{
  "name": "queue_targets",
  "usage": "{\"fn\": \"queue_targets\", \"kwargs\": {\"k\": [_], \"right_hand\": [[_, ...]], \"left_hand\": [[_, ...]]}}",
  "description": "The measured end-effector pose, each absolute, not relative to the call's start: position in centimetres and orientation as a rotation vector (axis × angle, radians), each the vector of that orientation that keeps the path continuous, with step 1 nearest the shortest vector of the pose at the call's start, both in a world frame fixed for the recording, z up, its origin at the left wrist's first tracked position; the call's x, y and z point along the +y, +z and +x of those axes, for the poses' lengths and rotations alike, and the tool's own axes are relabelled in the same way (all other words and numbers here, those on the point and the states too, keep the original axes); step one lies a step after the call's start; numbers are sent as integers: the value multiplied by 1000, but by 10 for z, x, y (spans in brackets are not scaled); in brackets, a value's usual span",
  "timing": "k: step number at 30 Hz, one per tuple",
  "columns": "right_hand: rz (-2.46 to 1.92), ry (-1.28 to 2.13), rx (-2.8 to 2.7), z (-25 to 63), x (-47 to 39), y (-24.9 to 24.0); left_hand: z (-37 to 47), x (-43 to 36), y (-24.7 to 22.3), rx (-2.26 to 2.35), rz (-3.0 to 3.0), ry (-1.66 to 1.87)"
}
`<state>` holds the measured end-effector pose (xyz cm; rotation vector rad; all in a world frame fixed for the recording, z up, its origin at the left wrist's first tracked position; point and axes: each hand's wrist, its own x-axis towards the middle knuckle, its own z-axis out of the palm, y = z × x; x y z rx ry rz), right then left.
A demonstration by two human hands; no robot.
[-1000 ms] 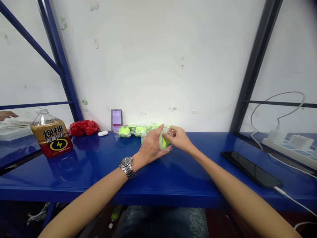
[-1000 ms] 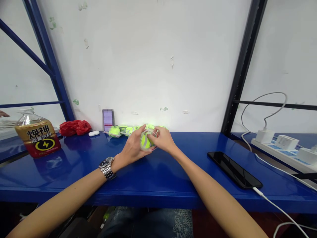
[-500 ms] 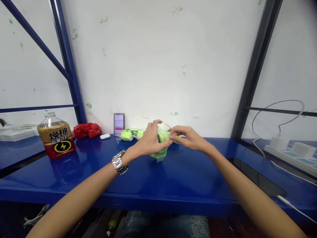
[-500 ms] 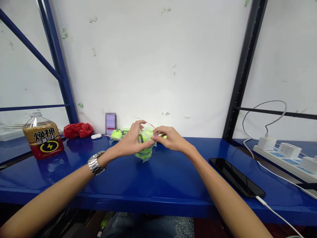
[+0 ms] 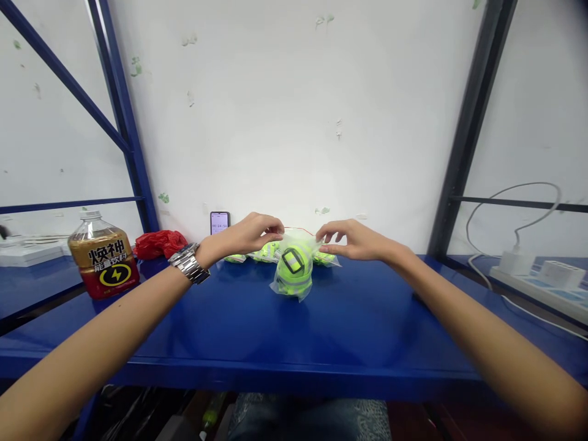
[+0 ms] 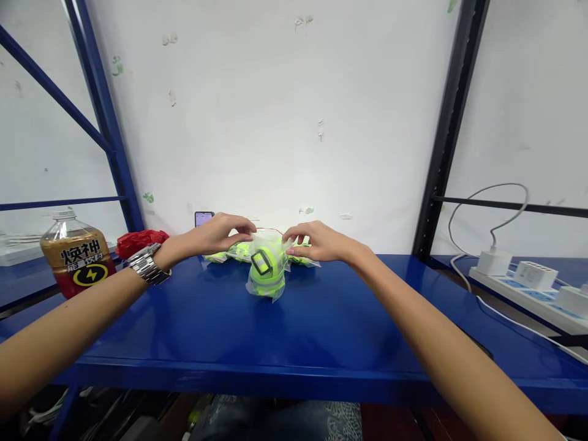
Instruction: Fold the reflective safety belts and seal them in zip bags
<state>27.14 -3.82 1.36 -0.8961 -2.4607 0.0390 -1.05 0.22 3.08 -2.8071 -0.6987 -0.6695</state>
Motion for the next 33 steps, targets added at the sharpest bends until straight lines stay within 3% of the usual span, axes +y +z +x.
{"fn": "queue_targets", "kwargs": {"k": [6, 14, 33], "right_hand": [[-890, 35, -2379, 272, -32, 14], [-875, 341, -2213, 283, -37, 12], [-919, 241, -2251, 271, -30, 2]], "left_hand": [[-13, -1, 33, -775, -2812, -782], [-14, 8, 19, -846, -2932, -879], [-22, -3, 18, -873, -2974, -873]]}}
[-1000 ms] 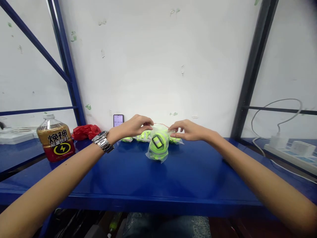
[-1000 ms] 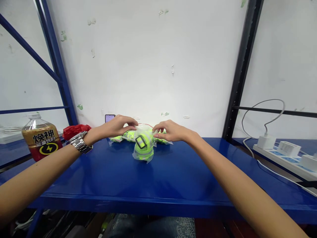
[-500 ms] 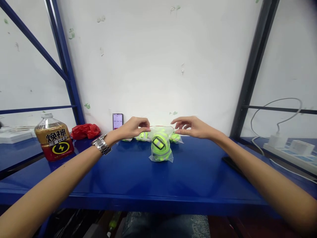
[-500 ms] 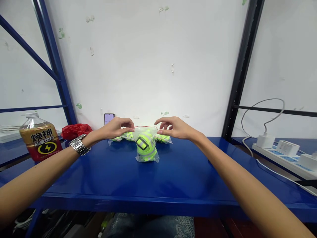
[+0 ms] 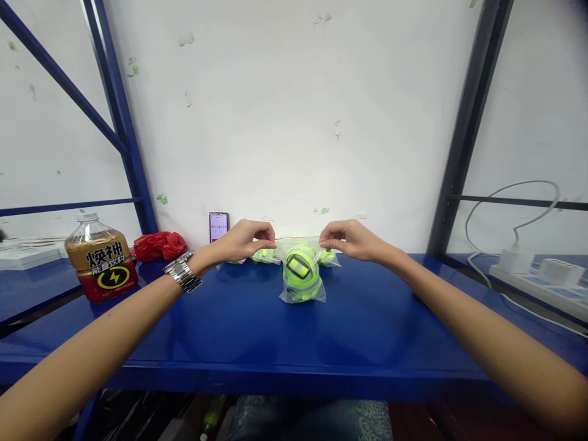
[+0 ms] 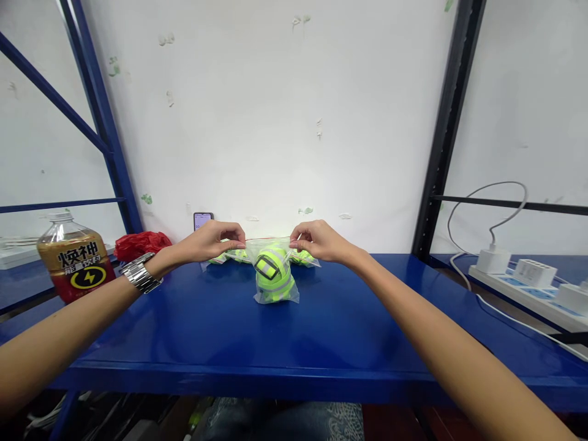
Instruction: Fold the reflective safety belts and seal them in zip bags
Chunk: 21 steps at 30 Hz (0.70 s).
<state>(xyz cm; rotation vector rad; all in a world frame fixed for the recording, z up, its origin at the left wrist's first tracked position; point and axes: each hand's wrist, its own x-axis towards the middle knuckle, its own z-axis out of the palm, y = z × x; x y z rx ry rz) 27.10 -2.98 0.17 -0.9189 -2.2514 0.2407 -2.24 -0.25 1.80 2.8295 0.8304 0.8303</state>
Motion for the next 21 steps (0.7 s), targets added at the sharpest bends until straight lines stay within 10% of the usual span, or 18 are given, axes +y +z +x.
{"fn": "queue_targets", "kwargs": {"k": [21], "right_hand": [[-917, 38, -2256, 272, -29, -14]], "left_hand": [[-14, -1, -1, 808, 2848, 982]]}}
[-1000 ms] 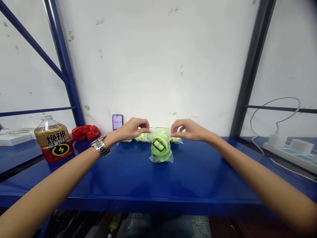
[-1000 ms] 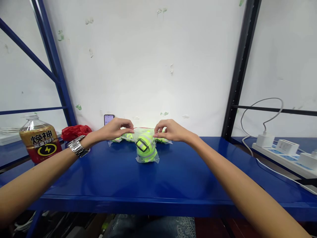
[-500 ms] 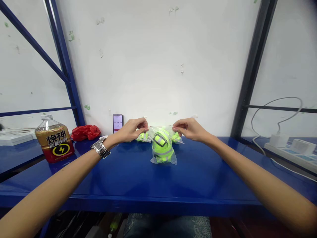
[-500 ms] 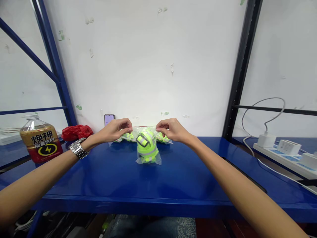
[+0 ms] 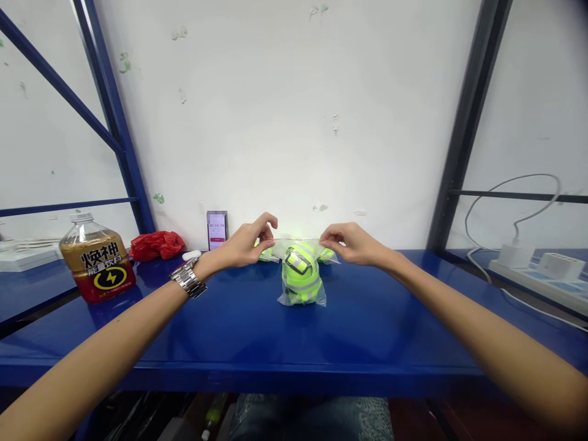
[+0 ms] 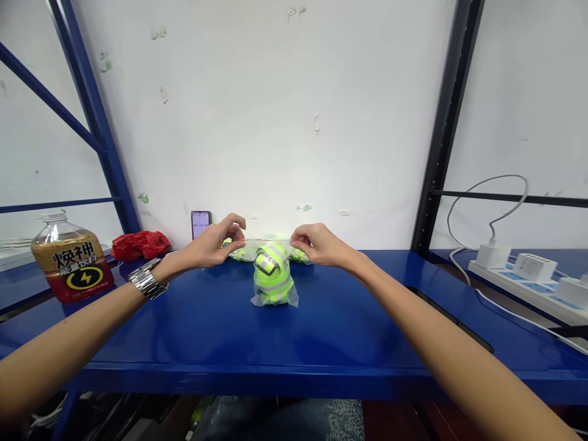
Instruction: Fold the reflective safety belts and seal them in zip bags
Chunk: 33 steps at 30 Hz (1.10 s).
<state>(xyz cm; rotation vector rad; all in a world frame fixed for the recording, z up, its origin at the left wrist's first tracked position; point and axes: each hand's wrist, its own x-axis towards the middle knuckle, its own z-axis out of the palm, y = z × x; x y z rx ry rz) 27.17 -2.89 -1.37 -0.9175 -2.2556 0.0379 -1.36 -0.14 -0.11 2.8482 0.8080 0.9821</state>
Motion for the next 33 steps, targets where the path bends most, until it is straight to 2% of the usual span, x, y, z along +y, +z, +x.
{"fn": "queue_targets", "kwargs": {"k": [10, 19, 26, 33], "right_hand": [[-887, -176, -2312, 277, -29, -17], [-929, -55, -2352, 262, -31, -9], [-1000, -162, -2353, 259, -21, -10], [-892, -296, -2424, 265, -22, -13]], "left_hand": [[-9, -3, -4, 820, 2907, 1000], [-4, -3, 0, 888, 2825, 777], [-1, 10, -8, 841, 3072, 889], [-7, 21, -18, 723, 3220, 930]]}}
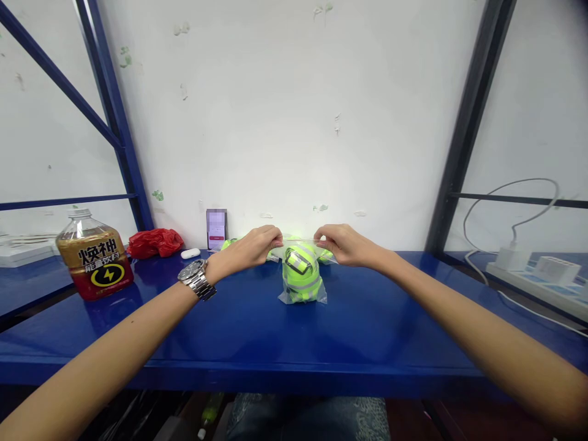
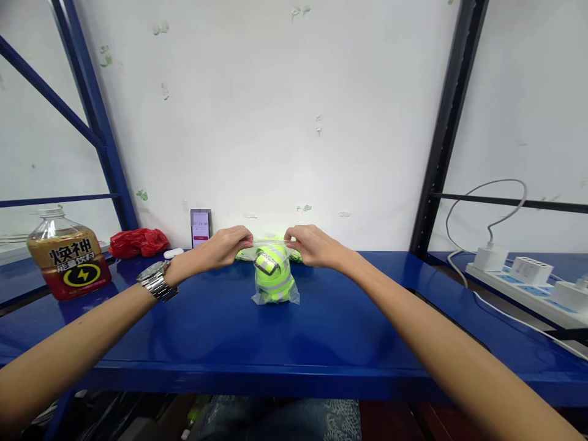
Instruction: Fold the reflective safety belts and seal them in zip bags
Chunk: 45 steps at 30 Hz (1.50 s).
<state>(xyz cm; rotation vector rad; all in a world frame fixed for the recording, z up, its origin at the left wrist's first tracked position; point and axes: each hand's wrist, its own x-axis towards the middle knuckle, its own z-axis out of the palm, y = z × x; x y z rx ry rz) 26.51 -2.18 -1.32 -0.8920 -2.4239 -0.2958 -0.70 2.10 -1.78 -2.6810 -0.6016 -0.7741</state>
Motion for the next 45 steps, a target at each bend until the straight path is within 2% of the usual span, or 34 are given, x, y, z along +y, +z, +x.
{"fn": "queue_targets", "kwargs": {"k": [11, 28, 38, 45], "right_hand": [[-837, -332, -2430, 268, -33, -15], [-1002, -20, -2399, 265, -34, -3], [-991, 9, -2379, 262, -40, -5], [-1014, -54, -2398, 263, -41, -7]], "left_hand": [[2, -1, -14, -645, -2608, -665], [4, 11, -3, -840, -2845, -649], [14, -5, -11, -750, -2512, -701], [17, 0, -16, -759, -2491, -730]]}}
